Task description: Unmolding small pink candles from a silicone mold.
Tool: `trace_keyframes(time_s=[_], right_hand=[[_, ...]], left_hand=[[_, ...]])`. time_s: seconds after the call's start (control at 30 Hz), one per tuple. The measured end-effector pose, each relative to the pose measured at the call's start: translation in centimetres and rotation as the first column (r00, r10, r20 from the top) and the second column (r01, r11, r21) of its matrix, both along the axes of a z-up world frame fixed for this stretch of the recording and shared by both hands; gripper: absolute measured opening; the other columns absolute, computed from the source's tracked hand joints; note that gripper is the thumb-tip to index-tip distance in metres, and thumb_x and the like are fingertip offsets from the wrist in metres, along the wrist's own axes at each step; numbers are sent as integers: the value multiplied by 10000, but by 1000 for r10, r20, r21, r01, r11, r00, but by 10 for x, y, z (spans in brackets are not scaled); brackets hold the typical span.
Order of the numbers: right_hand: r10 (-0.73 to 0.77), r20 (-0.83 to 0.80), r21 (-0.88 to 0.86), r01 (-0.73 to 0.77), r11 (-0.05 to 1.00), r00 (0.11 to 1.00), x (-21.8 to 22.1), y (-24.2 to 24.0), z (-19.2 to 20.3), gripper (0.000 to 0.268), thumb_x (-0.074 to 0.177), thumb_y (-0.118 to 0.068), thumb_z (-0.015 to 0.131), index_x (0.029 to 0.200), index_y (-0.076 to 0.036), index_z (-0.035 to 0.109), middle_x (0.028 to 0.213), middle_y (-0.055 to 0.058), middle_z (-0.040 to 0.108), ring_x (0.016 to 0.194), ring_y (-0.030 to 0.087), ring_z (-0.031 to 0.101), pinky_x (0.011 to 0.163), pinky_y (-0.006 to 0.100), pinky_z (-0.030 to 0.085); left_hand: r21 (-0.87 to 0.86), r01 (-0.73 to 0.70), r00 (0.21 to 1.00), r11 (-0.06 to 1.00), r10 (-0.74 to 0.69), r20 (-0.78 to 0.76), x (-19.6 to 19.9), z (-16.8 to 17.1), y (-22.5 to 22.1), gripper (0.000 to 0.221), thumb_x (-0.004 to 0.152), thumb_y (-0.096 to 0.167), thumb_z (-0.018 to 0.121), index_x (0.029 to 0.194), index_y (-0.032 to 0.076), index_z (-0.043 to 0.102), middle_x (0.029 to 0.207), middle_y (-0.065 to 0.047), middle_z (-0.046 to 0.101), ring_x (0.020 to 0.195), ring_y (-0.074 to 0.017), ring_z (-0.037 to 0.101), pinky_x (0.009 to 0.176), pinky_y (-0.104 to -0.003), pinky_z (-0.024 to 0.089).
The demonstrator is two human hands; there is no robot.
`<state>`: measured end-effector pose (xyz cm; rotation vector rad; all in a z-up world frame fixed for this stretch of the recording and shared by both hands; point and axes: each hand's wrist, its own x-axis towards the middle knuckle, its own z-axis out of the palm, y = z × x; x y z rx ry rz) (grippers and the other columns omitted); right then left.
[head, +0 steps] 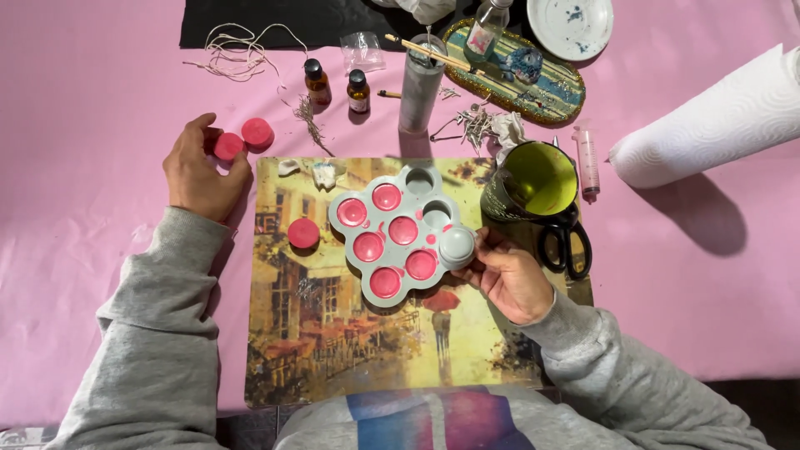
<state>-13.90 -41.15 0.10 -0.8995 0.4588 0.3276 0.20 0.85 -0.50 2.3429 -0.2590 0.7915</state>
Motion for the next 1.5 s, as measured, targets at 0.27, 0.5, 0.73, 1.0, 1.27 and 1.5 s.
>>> trace_keyframes(time_s=[0.27,0.5,0.73,1.0,1.27,1.5], right_hand=[[8,23,11,-8,1000,1000,3,-3,-4,121,892,-18,571,989,-89,555,891,9,622,891,251,678,809,510,598],[-19,9,34,19,999,1000,0,6,13,175,889,11,563,1033,-87,541,893,13,613,887,259,672,828,544,588],[-12,3,8,12,1000,1000,0,2,9,179,888,-1,570,1040,-90,538,896,3,615,881,247,676,812,515,600],[75,77,199,-89,976,994,-2,-7,2,217,910,39,458,1103,-26,534,1040,88,597,936,238,623,869,419,540],[204,110,-96,-194,976,973,6,5,38,348,906,-169,583,1168,57,545,1070,188,625,876,259,636,757,371,572],[384,105,-558,-265,786,917,11,10,52,308,841,-206,684,1001,46,609,853,96,621,651,123,553,576,212,454]], left_hand=[[75,81,996,994,-79,-37,-57,39,-41,331,735,222,817,1017,100,694,803,-68,627,695,-260,619,664,-357,521],[116,398,872,910,-337,-356,-112,32,-69,515,746,252,737,1224,108,609,1102,-131,602,1024,-352,606,885,-426,504],[175,264,962,949,-245,-124,-83,38,-39,407,766,224,789,1117,59,668,859,-102,664,823,-276,641,759,-358,538],[189,20,953,982,39,-301,-48,47,7,522,802,72,775,1234,-110,546,939,-221,658,780,-321,638,678,-390,535],[238,14,983,971,30,-180,-49,42,8,498,832,64,801,1217,-143,564,1057,-268,600,895,-343,588,769,-432,520],[205,195,967,959,-223,124,-84,82,-55,318,856,-23,792,1107,-129,630,1004,-233,651,883,-316,590,806,-387,525]])
